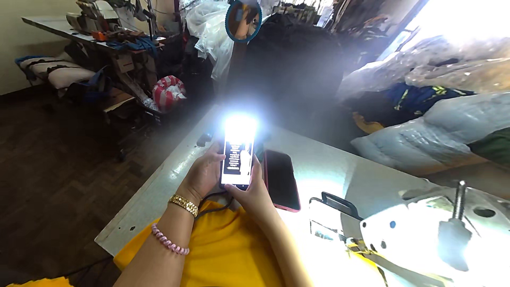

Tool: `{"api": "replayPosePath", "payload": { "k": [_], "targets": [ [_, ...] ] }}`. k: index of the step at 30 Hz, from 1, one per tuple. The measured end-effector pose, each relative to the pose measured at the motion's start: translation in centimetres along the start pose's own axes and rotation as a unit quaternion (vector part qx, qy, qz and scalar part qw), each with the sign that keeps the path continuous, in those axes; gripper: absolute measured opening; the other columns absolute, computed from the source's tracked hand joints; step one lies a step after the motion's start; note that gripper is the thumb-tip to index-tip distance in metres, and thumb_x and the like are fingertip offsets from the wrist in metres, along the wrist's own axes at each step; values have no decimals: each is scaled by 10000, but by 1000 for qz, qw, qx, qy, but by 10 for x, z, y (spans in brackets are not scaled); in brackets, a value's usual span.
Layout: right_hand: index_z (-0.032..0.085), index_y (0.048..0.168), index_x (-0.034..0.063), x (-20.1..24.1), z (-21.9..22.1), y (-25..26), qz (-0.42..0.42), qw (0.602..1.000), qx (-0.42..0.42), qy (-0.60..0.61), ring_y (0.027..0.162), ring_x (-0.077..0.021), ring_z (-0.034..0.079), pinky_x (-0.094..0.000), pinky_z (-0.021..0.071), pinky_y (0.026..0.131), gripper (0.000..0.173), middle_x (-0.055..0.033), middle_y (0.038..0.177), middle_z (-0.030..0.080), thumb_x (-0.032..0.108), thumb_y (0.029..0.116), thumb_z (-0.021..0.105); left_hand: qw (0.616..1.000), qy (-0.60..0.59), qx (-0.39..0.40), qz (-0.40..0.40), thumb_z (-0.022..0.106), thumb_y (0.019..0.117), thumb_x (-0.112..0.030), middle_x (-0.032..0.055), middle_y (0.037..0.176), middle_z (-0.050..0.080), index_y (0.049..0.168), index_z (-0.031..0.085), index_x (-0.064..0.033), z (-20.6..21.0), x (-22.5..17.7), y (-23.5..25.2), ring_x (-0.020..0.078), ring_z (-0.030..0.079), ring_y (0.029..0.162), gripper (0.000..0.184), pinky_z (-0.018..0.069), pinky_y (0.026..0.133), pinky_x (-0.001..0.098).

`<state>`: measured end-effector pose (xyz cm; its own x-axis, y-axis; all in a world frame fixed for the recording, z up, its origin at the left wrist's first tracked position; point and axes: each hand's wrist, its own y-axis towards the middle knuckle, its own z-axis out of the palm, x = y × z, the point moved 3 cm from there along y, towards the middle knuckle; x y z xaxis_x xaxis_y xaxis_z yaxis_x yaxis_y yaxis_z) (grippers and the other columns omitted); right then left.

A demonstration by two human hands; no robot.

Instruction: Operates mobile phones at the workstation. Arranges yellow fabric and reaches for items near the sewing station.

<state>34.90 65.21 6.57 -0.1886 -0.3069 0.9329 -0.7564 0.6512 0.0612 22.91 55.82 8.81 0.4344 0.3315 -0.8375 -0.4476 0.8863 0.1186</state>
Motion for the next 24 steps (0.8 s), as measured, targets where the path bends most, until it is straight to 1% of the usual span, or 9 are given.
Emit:
{"api": "replayPosePath", "payload": {
  "k": [4, 7, 9, 11, 13, 16, 18, 21, 24],
  "targets": [
    [134, 1630, 247, -2, -2, 0, 6, 1000, 10, 16, 1231, -195, 603, -423, 540, 989, 1150, -131, 1472, 498, 207, 745, 867, 1000, 1, -2, -3, 382, 986, -263, 65, 1423, 556, 1550, 346, -207, 0, 0, 0, 176, 602, 1217, 568, 541, 959, 411],
    [148, 1624, 233, -3, -2, 0, -1, 999, 15, 33, 1237, -173, 600, -400, 545, 990, 1129, -116, 1483, 491, 195, 747, 858, 1000, 6, -11, -8, 380, 996, -273, 72, 1454, 534, 1572, 316, -209, -1, 1, 0, 183, 587, 1241, 583, 535, 970, 416],
    [131, 1629, 220, -3, -2, 0, -3, 999, 18, 31, 1252, -175, 589, -394, 538, 998, 1139, -125, 1497, 478, 201, 751, 856, 1000, -2, -14, -11, 391, 990, -259, 78, 1444, 542, 1558, 335, -211, -1, 1, 0, 190, 594, 1234, 573, 539, 961, 423],
    [120, 1630, 233, -3, -2, 0, 4, 999, 19, 27, 1237, -169, 599, -388, 541, 992, 1144, -116, 1482, 492, 214, 753, 854, 1000, -3, -12, -12, 382, 989, -255, 80, 1453, 534, 1563, 334, -211, -1, 0, 0, 196, 584, 1246, 578, 532, 970, 432],
    [130, 1627, 228, -3, -2, 0, 2, 999, 17, 28, 1231, -170, 602, -384, 541, 989, 1134, -114, 1471, 502, 209, 751, 850, 1000, -2, -15, -12, 374, 991, -250, 76, 1443, 541, 1552, 352, -210, 0, 0, 0, 193, 587, 1240, 563, 533, 965, 427],
    [137, 1624, 234, -3, -2, 0, 0, 999, 20, 34, 1248, -164, 594, -389, 539, 999, 1120, -102, 1486, 492, 193, 757, 845, 1000, 4, -22, -14, 376, 987, -259, 75, 1459, 531, 1561, 342, -211, -1, 0, 0, 197, 582, 1249, 577, 531, 968, 432],
    [135, 1624, 240, -3, -2, 0, -2, 999, 21, 38, 1231, -161, 604, -387, 548, 985, 1120, -100, 1475, 499, 189, 758, 843, 999, 7, -32, -16, 385, 987, -262, 75, 1454, 537, 1559, 345, -211, 0, 0, -1, 195, 584, 1247, 576, 530, 970, 432],
    [132, 1628, 252, -3, -2, 0, 1, 999, 23, 35, 1205, -171, 621, -394, 557, 971, 1122, -111, 1457, 516, 191, 763, 845, 999, 6, -35, -14, 374, 1011, -271, 81, 1459, 537, 1563, 338, -213, -1, 0, 0, 199, 582, 1257, 556, 526, 982, 436],
    [133, 1627, 240, -3, -1, 0, -4, 999, 21, 30, 1228, -173, 608, -399, 547, 985, 1120, -114, 1468, 508, 193, 762, 843, 998, 22, -49, -13, 341, 1041, -284, 69, 1484, 522, 1572, 332, -218, -1, 0, -1, 194, 564, 1285, 535, 510, 1010, 434]
  ]
}}
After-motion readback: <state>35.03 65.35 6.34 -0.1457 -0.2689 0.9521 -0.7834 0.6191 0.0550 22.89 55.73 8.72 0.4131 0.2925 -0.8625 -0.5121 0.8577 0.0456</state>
